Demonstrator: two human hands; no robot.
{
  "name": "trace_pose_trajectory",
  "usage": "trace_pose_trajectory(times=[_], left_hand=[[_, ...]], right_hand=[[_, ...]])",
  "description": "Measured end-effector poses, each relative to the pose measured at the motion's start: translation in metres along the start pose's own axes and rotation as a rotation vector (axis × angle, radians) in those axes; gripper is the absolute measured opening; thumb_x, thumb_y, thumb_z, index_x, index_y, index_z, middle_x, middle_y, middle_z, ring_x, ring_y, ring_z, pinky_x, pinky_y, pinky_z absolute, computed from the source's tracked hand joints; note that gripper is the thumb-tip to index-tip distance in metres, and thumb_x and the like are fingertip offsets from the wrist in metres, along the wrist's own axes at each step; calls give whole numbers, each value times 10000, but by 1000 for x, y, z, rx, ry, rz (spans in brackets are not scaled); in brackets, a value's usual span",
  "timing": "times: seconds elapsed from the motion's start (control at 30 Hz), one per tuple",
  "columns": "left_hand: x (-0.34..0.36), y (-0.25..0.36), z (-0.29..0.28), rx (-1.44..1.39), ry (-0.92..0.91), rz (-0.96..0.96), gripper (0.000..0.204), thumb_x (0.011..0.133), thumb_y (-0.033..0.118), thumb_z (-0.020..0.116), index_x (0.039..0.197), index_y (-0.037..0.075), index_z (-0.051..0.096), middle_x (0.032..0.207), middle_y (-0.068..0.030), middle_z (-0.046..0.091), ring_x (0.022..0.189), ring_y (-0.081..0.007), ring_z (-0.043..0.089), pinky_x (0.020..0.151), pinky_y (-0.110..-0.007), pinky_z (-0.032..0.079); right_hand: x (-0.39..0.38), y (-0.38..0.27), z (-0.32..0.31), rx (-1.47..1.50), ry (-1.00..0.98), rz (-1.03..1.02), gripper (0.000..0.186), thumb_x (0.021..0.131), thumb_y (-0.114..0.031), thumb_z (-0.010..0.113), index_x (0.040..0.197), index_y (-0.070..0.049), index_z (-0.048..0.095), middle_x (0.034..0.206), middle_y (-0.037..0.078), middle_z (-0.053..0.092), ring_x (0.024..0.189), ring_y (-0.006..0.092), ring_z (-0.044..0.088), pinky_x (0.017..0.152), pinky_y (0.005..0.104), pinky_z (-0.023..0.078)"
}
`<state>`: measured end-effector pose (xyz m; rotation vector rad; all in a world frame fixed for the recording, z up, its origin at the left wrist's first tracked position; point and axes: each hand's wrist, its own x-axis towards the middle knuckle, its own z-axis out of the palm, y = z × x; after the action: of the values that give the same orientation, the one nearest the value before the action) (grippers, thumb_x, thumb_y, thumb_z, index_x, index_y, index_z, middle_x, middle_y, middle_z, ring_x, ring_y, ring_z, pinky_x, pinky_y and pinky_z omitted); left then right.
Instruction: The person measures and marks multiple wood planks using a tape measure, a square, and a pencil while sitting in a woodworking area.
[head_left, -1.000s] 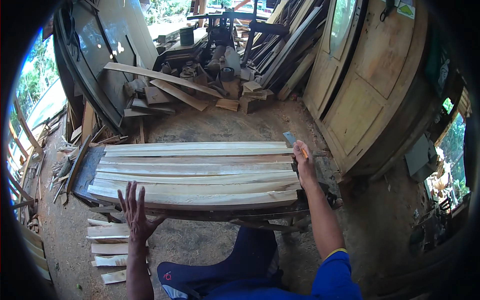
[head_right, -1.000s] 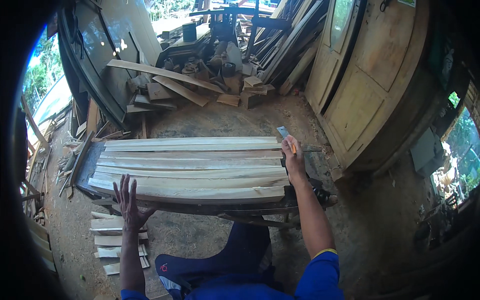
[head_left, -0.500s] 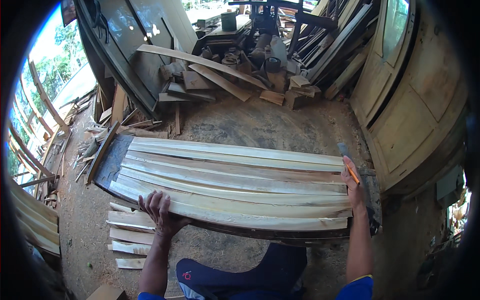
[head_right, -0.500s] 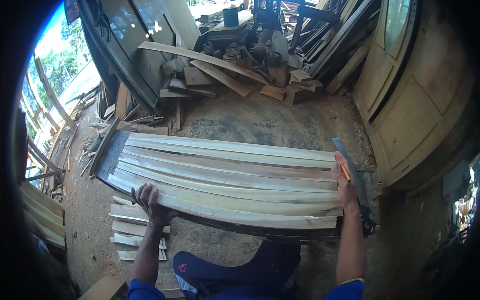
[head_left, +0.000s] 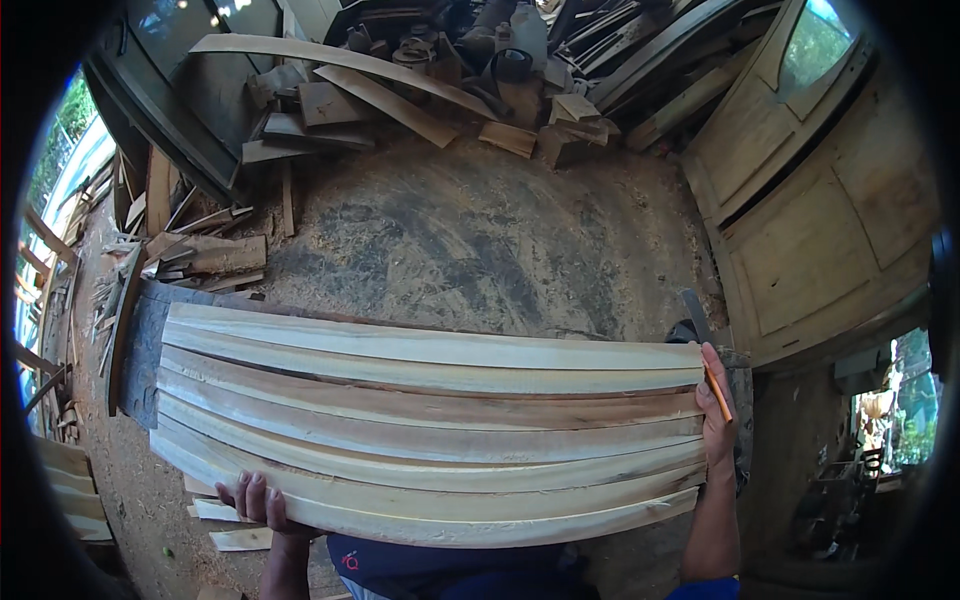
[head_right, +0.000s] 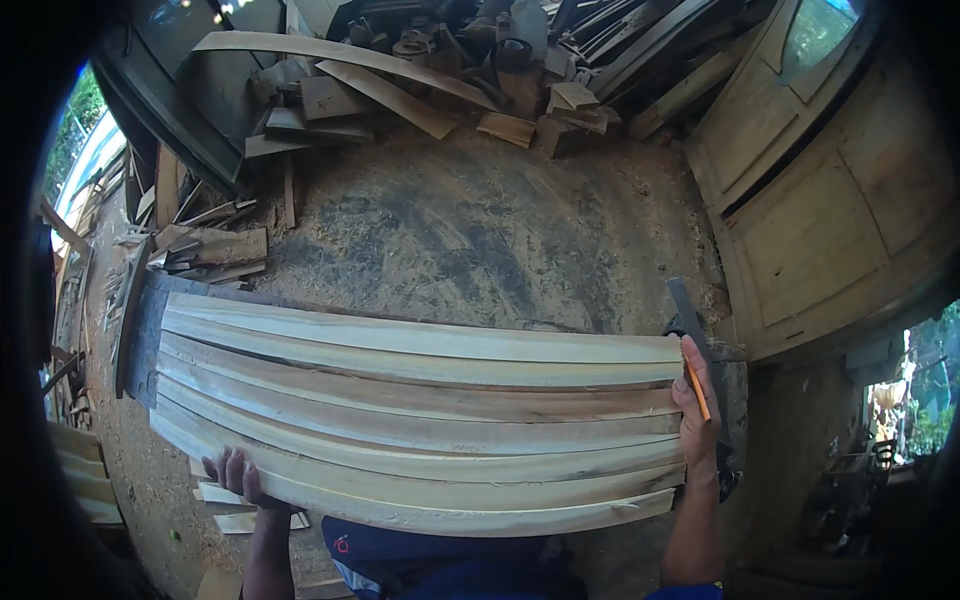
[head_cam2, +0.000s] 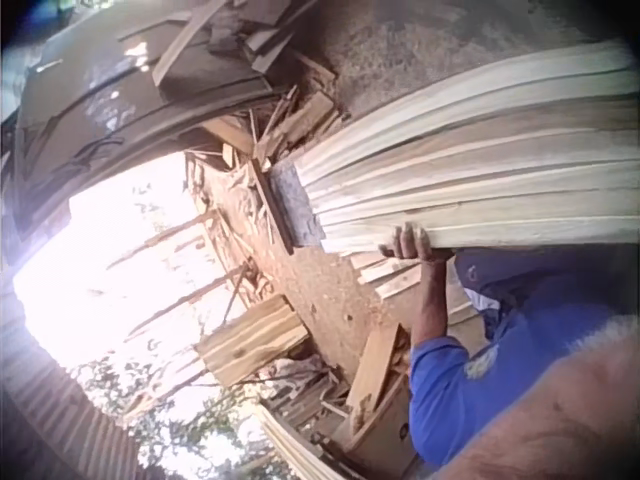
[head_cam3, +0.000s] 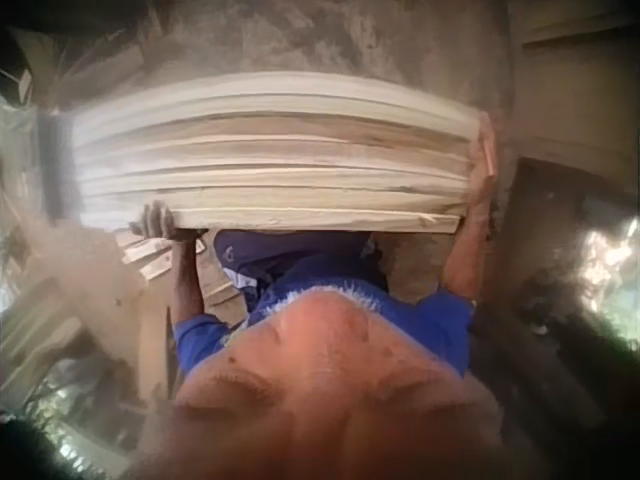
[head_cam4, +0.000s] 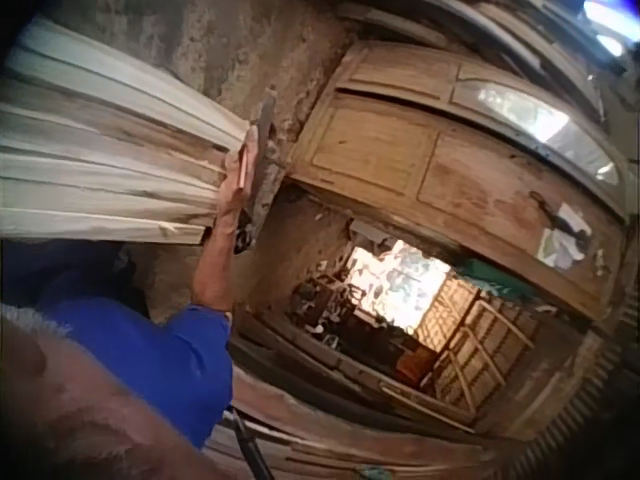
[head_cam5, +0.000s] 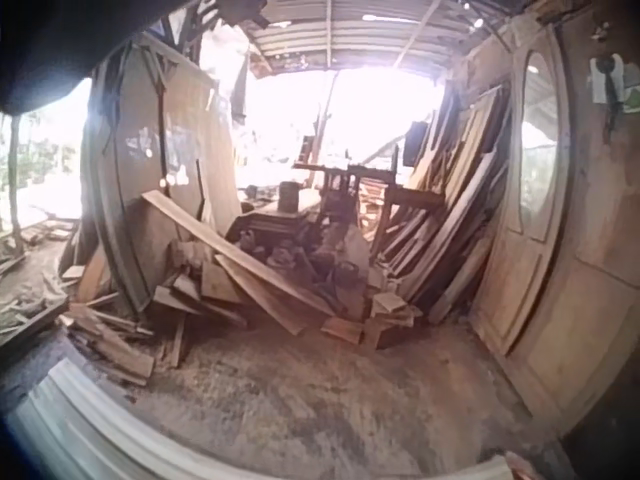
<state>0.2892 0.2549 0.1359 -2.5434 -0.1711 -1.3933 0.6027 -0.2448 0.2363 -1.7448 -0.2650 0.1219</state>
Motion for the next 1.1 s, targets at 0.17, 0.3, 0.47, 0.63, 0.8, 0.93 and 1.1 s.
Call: trace_pose_trajectory(times=[0.17, 0.3, 0.47, 0.63, 0.8, 0.93, 1.1], left_hand=[[3, -1, 6, 83, 26, 31, 543, 1016, 616, 353, 1256, 129, 372, 1270, -168, 472, 1262, -331, 493, 1172, -676, 258], [21, 4, 11, 123, 91, 73, 448, 1037, 517, 402, 1232, 113, 406, 1251, -167, 527, 1245, -319, 525, 1165, -685, 284], [19, 5, 4, 67, 33, 91, 564, 1006, 596, 382, 1265, 96, 407, 1293, -200, 507, 1274, -336, 503, 1176, -677, 254], [23, 19, -12, -65, -172, -2, 708, 932, 624, 535, 1402, 133, 337, 1424, -175, 406, 1381, -372, 402, 1207, -685, 135], [34, 24, -18, -215, -141, -87, 620, 906, 570, 635, 1334, 153, 472, 1392, -170, 491, 1344, -388, 448, 1199, -669, 113], [44, 26, -21, -249, -177, -111, 735, 839, 628, 698, 1369, 158, 500, 1406, -149, 510, 1353, -370, 450, 1204, -644, 113], [46, 26, -39, -198, -151, -99, 745, 849, 643, 668, 1358, 132, 480, 1412, -163, 499, 1354, -383, 445, 1202, -640, 117]], right_hand=[[0, -6, 11, 79, 37, 30, 582, 1016, -148, 488, 1536, 67, 338, 1570, 184, 407, 1461, 233, 359, 1224, 353, 213], [-3, -5, 13, 51, 67, 31, 570, 1017, -145, 481, 1530, 67, 351, 1568, 188, 410, 1464, 242, 357, 1223, 359, 214], [-2, -1, 9, -67, 61, -14, 565, 1026, -167, 479, 1524, 71, 362, 1553, 185, 431, 1455, 237, 368, 1213, 349, 224], [-3, 2, 5, -44, 51, 6, 560, 1031, -183, 490, 1525, 56, 381, 1547, 133, 432, 1430, 192, 376, 1178, 303, 257], [-7, 4, 10, -22, 27, 9, 546, 1017, -138, 487, 1526, 37, 397, 1543, 92, 437, 1413, 162, 387, 1168, 284, 257], [0, 40, -19, -32, -31, -157, 534, 1018, -144, 485, 1522, 17, 414, 1539, 105, 452, 1441, 184, 380, 1188, 310, 261], [9, 46, -20, -14, -67, -155, 506, 1015, -137, 500, 1497, 13, 455, 1526, 111, 474, 1444, 205, 383, 1194, 330, 276]])
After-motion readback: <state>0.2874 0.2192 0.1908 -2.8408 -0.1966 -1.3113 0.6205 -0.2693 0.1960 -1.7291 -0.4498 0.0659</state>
